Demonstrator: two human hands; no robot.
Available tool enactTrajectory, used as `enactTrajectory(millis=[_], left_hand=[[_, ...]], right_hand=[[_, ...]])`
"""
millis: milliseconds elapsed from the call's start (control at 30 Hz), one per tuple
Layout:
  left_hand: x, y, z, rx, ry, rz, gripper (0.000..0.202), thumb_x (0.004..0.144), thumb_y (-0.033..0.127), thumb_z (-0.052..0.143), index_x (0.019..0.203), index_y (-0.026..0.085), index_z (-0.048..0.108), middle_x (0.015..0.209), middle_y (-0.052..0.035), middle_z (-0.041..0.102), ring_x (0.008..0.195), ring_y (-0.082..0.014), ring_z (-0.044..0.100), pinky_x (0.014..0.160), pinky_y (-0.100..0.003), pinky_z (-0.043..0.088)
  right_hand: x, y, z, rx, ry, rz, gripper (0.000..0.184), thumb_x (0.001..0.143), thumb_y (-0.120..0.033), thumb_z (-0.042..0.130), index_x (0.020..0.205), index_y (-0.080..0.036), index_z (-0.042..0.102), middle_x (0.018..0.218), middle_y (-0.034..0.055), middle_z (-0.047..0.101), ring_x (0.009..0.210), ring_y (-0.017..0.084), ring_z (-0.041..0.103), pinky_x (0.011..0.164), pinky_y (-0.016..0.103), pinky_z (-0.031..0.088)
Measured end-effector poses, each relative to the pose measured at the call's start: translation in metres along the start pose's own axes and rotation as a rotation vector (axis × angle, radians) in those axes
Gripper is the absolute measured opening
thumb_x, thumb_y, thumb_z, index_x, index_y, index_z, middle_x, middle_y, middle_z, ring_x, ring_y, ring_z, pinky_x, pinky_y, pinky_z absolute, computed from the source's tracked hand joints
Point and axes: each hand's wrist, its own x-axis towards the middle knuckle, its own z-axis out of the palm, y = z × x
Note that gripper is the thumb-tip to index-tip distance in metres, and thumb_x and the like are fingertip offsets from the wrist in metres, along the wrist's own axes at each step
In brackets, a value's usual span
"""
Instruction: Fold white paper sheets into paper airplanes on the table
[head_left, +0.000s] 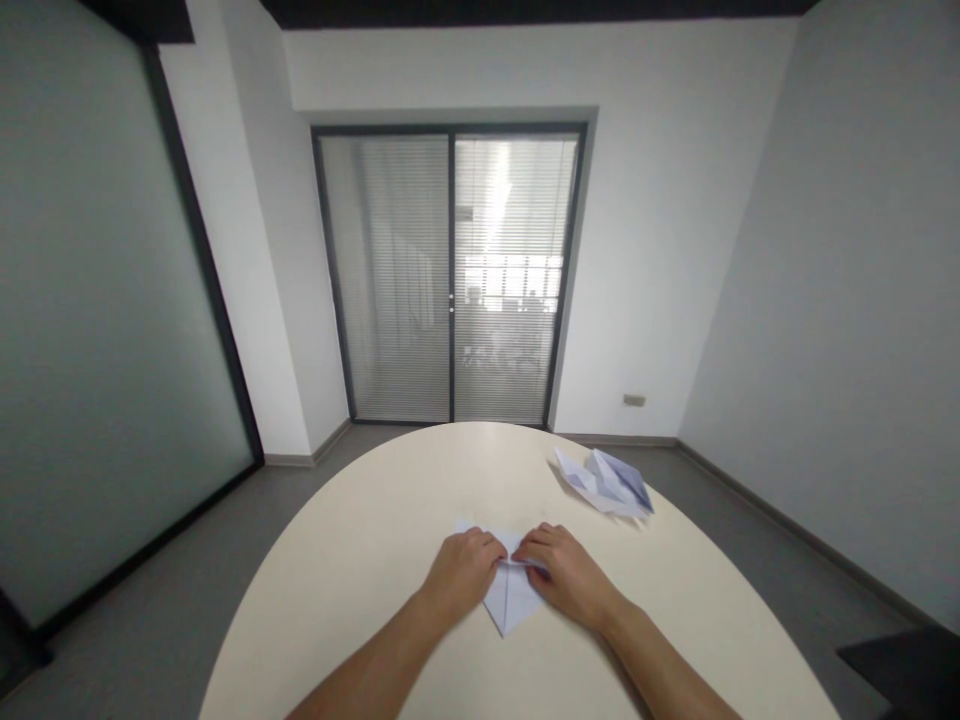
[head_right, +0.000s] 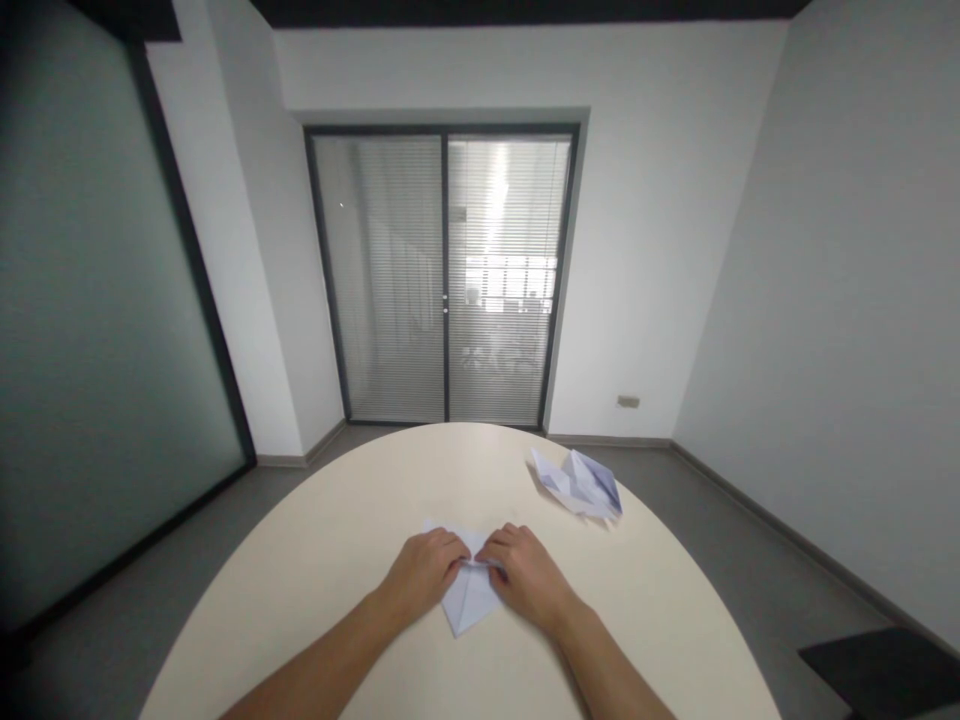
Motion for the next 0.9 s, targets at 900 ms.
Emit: enactTrajectory(millis=[900], left_hand=[[-0.013,0.011,-0.001,-0.114,-0.162,-0.088,0.065,0.099,0.055,0.031,0.153,0.019,0.030,0.160,-0.0098,0.026,0.148,-0.0289,0.020,0.121,-0.048,0.018]], right_hand=[[-0.004,-0.012,0.001,-0.098,-0.117,0.112,0.056,0.089,-0.036,0.051,0.142,-0.019,0.050,0.145,0.0105,0.053,0.131,0.030,0.045,0.109,0.046,0.034]])
